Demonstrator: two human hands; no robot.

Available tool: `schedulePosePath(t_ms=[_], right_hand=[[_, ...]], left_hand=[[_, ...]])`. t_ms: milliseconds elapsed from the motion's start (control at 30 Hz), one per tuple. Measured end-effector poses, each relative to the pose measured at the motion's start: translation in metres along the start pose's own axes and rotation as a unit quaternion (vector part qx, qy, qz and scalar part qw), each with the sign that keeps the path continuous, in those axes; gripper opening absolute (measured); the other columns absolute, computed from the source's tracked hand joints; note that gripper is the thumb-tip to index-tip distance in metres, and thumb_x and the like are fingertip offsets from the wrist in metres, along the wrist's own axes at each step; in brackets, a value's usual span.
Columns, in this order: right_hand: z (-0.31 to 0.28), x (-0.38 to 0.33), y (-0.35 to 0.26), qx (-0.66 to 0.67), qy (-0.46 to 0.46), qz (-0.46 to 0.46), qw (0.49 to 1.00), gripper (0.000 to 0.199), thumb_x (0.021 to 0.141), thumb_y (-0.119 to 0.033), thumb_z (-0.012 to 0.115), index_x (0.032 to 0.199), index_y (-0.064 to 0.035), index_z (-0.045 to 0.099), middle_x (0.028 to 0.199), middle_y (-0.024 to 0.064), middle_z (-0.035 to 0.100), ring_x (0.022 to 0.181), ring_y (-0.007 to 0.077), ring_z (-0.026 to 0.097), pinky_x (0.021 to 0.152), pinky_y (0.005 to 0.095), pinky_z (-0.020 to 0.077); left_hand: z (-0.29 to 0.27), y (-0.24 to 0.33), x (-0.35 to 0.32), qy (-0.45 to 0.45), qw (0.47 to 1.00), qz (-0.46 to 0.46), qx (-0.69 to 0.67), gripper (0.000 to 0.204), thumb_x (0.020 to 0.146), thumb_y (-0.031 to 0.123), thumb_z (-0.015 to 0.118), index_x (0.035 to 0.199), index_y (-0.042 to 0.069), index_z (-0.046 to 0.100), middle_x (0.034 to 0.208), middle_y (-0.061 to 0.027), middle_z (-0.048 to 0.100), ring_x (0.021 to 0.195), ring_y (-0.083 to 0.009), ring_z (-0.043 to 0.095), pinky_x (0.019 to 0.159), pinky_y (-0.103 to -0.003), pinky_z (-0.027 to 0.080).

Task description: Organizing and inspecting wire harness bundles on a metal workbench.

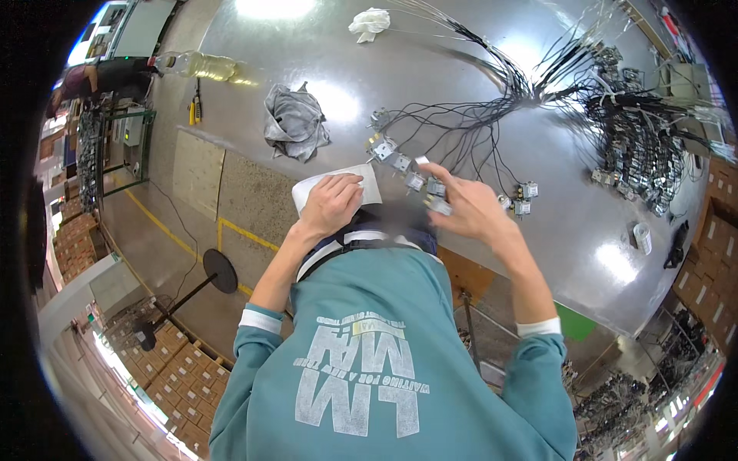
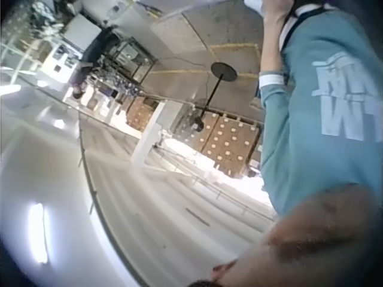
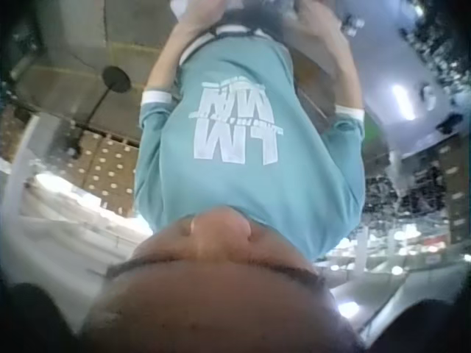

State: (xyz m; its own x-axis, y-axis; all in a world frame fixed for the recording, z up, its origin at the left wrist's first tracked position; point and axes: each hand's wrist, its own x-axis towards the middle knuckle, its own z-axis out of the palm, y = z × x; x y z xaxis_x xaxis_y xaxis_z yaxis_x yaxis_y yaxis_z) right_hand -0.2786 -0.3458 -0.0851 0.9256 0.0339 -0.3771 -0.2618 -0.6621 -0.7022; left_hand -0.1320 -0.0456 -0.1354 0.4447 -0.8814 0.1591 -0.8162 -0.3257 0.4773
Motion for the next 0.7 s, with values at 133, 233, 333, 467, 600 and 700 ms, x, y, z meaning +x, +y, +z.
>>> schedulePosePath(t_ms=[133, 233, 333, 467, 600, 700], right_hand=[[-0.011, -0.043, 0.052, -0.204, -0.124, -0.056, 0.969, 0.098, 0.080, -0.021, 0.085, 0.163, -0.0281, 0.035, 0.093, 0.0097, 0.070, 0.085, 0.0362, 0.070, 0.077, 0.0491, 0.0546], [-0.012, -0.063, 0.050, -0.238, -0.106, 0.008, 0.965, 0.101, 0.079, -0.020, 0.087, 0.164, -0.0309, 0.034, 0.102, 0.0083, 0.070, 0.088, 0.0339, 0.070, 0.082, 0.0462, 0.0552], [0.005, -0.063, 0.050, -0.270, -0.077, 0.081, 0.956, 0.095, 0.082, -0.017, 0.085, 0.163, -0.0318, 0.038, 0.103, 0.0093, 0.069, 0.088, 0.0323, 0.071, 0.082, 0.0455, 0.0554], [0.017, -0.026, 0.010, -0.319, 0.081, 0.021, 0.944, 0.074, 0.087, -0.015, 0.081, 0.154, -0.0265, 0.052, 0.103, 0.0098, 0.069, 0.088, 0.0307, 0.071, 0.079, 0.0444, 0.0567], [0.052, 0.032, 0.021, 0.071, 0.164, 0.002, 0.984, 0.028, 0.094, -0.016, 0.076, 0.121, -0.0090, 0.074, 0.099, 0.0120, 0.069, 0.088, 0.0303, 0.071, 0.082, 0.0411, 0.0567], [0.082, 0.060, 0.045, 0.175, 0.134, 0.023, 0.975, 0.019, 0.096, -0.018, 0.075, 0.105, -0.0009, 0.078, 0.101, 0.0137, 0.070, 0.086, 0.0299, 0.071, 0.080, 0.0393, 0.0563]], left_hand=[[0.005, 0.002, 0.001, -0.020, 0.999, 0.031, -0.013, 0.009, 0.094, 0.007, 0.069, 0.098, 0.000, 0.067, 0.117, -0.0130, 0.075, 0.106, -0.0288, 0.072, 0.093, -0.041, 0.056], [0.019, 0.004, 0.007, -0.038, 0.996, 0.064, -0.042, 0.010, 0.093, 0.007, 0.068, 0.098, -0.001, 0.067, 0.124, -0.0145, 0.073, 0.111, -0.0286, 0.071, 0.094, -0.042, 0.056], [0.038, 0.009, 0.017, -0.052, 0.991, 0.120, -0.027, 0.013, 0.095, 0.010, 0.065, 0.099, -0.002, 0.068, 0.128, -0.0154, 0.071, 0.118, -0.0302, 0.068, 0.098, -0.043, 0.055], [0.066, 0.024, 0.025, -0.090, 0.982, 0.169, -0.001, 0.018, 0.094, 0.013, 0.063, 0.100, -0.002, 0.070, 0.133, -0.0156, 0.070, 0.124, -0.0320, 0.065, 0.102, -0.043, 0.053], [0.074, 0.034, 0.029, -0.182, 0.965, 0.161, 0.094, 0.021, 0.089, 0.015, 0.062, 0.101, -0.001, 0.070, 0.140, -0.0187, 0.067, 0.129, -0.0306, 0.062, 0.104, -0.041, 0.051], [0.076, 0.033, 0.030, -0.171, 0.968, 0.141, 0.121, 0.022, 0.088, 0.014, 0.062, 0.102, -0.001, 0.071, 0.137, -0.0206, 0.068, 0.122, -0.0289, 0.064, 0.099, -0.041, 0.051]])
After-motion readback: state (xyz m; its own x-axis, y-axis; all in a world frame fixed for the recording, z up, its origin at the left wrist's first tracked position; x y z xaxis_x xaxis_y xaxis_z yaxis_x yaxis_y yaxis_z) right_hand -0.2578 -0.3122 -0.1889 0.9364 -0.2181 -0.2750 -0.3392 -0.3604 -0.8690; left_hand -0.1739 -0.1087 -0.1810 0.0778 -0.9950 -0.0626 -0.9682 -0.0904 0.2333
